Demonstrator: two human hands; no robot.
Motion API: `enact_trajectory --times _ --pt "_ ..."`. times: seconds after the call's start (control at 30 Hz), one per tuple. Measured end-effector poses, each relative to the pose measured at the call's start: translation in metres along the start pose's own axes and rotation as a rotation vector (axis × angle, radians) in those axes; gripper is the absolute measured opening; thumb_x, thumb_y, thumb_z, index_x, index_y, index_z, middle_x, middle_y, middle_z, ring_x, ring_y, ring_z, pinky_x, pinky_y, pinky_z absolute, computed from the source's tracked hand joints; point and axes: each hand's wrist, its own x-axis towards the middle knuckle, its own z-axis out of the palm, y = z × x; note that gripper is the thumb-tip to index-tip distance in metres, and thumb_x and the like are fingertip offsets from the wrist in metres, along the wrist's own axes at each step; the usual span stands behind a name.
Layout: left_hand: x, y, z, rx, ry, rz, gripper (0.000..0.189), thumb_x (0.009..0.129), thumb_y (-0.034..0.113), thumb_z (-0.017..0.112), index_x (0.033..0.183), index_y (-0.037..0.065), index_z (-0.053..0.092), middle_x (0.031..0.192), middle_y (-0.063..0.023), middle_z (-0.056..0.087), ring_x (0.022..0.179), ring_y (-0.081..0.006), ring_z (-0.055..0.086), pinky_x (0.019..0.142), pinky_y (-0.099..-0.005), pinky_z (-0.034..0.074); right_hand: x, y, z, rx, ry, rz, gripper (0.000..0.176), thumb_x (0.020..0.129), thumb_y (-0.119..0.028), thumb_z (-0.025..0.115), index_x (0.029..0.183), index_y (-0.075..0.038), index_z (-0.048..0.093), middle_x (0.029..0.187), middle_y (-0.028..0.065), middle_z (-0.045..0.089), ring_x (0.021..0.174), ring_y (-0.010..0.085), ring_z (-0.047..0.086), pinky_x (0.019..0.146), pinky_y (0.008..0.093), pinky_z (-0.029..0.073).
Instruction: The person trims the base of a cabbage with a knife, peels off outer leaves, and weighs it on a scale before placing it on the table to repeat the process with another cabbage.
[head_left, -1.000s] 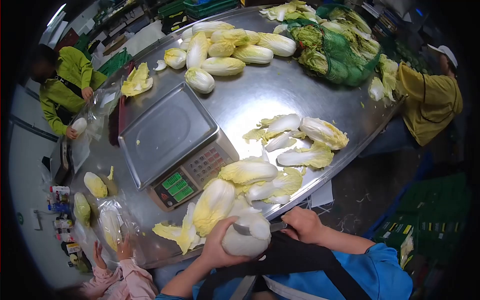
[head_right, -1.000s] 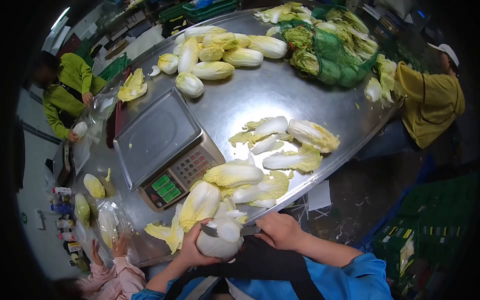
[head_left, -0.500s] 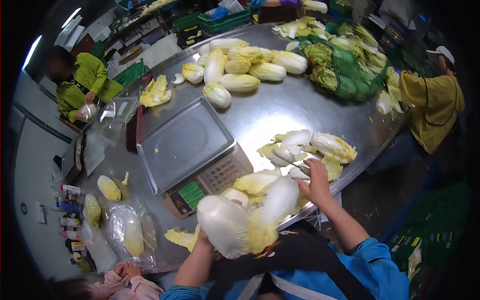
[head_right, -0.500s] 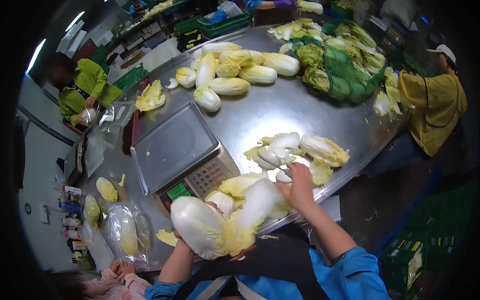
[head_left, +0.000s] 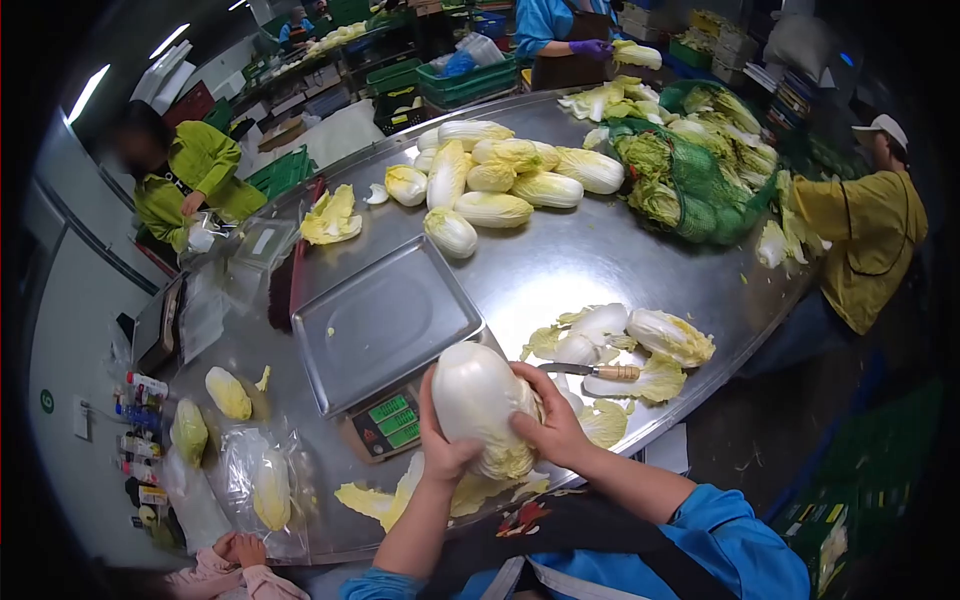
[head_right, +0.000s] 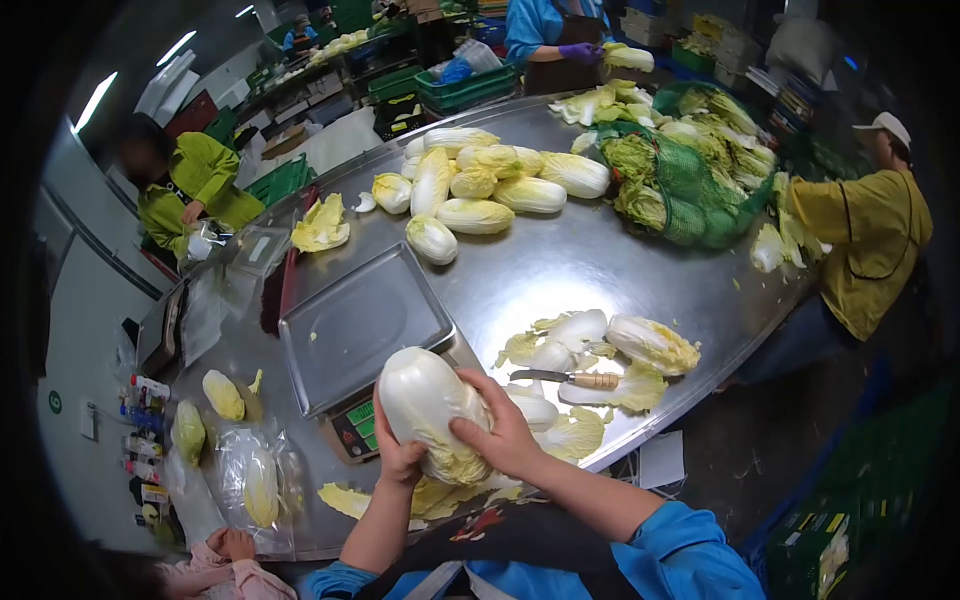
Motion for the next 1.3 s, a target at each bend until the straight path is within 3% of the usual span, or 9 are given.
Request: enact_trajectory --times 0.07,0.4,0.57,0.63,0.7,0.77,0.87,1.2,1.3 --pt "0.001 -0.002 -0.003 -0.053 0.004 0.028 0.108 0.049 0.035 0.082 0.132 0.005 0.020 0.124 -0.0116 0.039 0.111 -0.0244 0.044 0.092 -0.0361 0.038 0.011 -0.015 0.000 0.257 -0.013 0.143 0.049 0.082 -0.027 0.056 0.120 -0.002 0.040 0.108 0.0124 0.050 0.106 0.0196 0.046 0.092 0.0295 0.034" --pt "0.015 -0.013 -0.033 -0.315 0.084 0.094 0.085 0.061 0.032 0.074 0.128 0.005 0.030 0.119 -0.0111 0.045 0.106 -0.0240 0.048 0.089 -0.0386 0.043 0.025 0.001 -0.020 -0.135 0.082 0.134 0.028 0.076 -0.006 0.053 0.103 -0.001 0.047 0.095 0.0074 0.054 0.094 0.0141 0.050 0.084 0.0268 0.039" --pt "0.061 0.047 -0.076 -0.641 0.134 -0.071 0.058 0.076 0.025 0.060 0.124 0.005 0.035 0.112 -0.0114 0.051 0.100 -0.0256 0.053 0.084 -0.0393 0.046 0.018 0.053 -0.085 -0.828 -0.003 0.139 0.045 0.069 -0.009 0.063 0.111 -0.003 0.047 0.100 0.0142 0.056 0.095 0.0279 0.054 0.084 0.0345 0.041" --pt "0.107 0.051 -0.127 -0.374 0.079 -0.159 0.057 0.075 0.023 0.061 0.123 0.004 0.037 0.110 -0.0126 0.053 0.097 -0.0259 0.054 0.082 -0.0399 0.047 0.021 0.032 -0.086 -1.317 0.039 -0.199 0.046 0.070 -0.010 0.063 0.113 -0.003 0.047 0.102 0.0167 0.056 0.095 0.0318 0.053 0.084 0.0374 0.041" --pt "0.136 0.051 -0.156 -0.136 0.097 -0.156 0.059 0.074 0.022 0.063 0.123 0.003 0.038 0.109 -0.0131 0.053 0.096 -0.0257 0.055 0.081 -0.0399 0.047 0.025 0.033 -0.080 -1.046 -0.012 -0.121 0.043 0.071 -0.010 0.063 0.111 -0.003 0.049 0.101 0.0170 0.057 0.094 0.0301 0.055 0.082 0.0365 0.043" --pt "0.161 0.057 -0.170 0.519 0.017 -0.247 0.066 0.068 0.022 0.069 0.124 0.002 0.039 0.113 -0.0138 0.052 0.099 -0.0250 0.054 0.083 -0.0352 0.044 0.030 0.037 -0.071 -0.587 -0.072 0.106 0.034 0.074 -0.014 0.063 0.104 -0.001 0.054 0.095 0.0156 0.060 0.088 0.0248 0.059 0.076 0.0322 0.047" --pt "0.178 0.055 -0.182 1.109 -0.149 -0.256 0.079 0.062 0.029 0.073 0.127 0.001 0.037 0.120 -0.0156 0.049 0.110 -0.0252 0.047 0.093 -0.0302 0.035 0.026 0.054 -0.059 -0.465 -0.167 0.131 0.029 0.076 -0.013 0.060 0.102 -0.001 0.056 0.088 0.0116 0.063 0.081 0.0201 0.062 0.073 0.0298 0.048" --pt "0.168 0.151 -0.222 0.999 -0.121 -0.189 0.062 0.072 0.023 0.068 0.124 0.002 0.040 0.119 -0.0164 0.047 0.108 -0.0242 0.047 0.090 -0.0331 0.038 -0.004 0.073 -0.086 -0.468 0.006 0.190 0.020 0.076 0.001 0.056 0.096 0.000 0.056 0.081 0.0073 0.063 0.075 0.0128 0.060 0.069 0.0244 0.047" --pt "0.141 0.184 -0.212 0.946 -0.100 -0.232 0.057 0.076 0.017 0.064 0.126 0.006 0.038 0.112 -0.0089 0.049 0.101 -0.0173 0.047 0.086 -0.0290 0.040 -0.011 0.073 -0.079 -0.459 0.035 0.210 0.017 0.076 -0.003 0.058 0.092 0.000 0.059 0.080 0.0091 0.063 0.072 0.0136 0.061 0.067 0.0254 0.047"
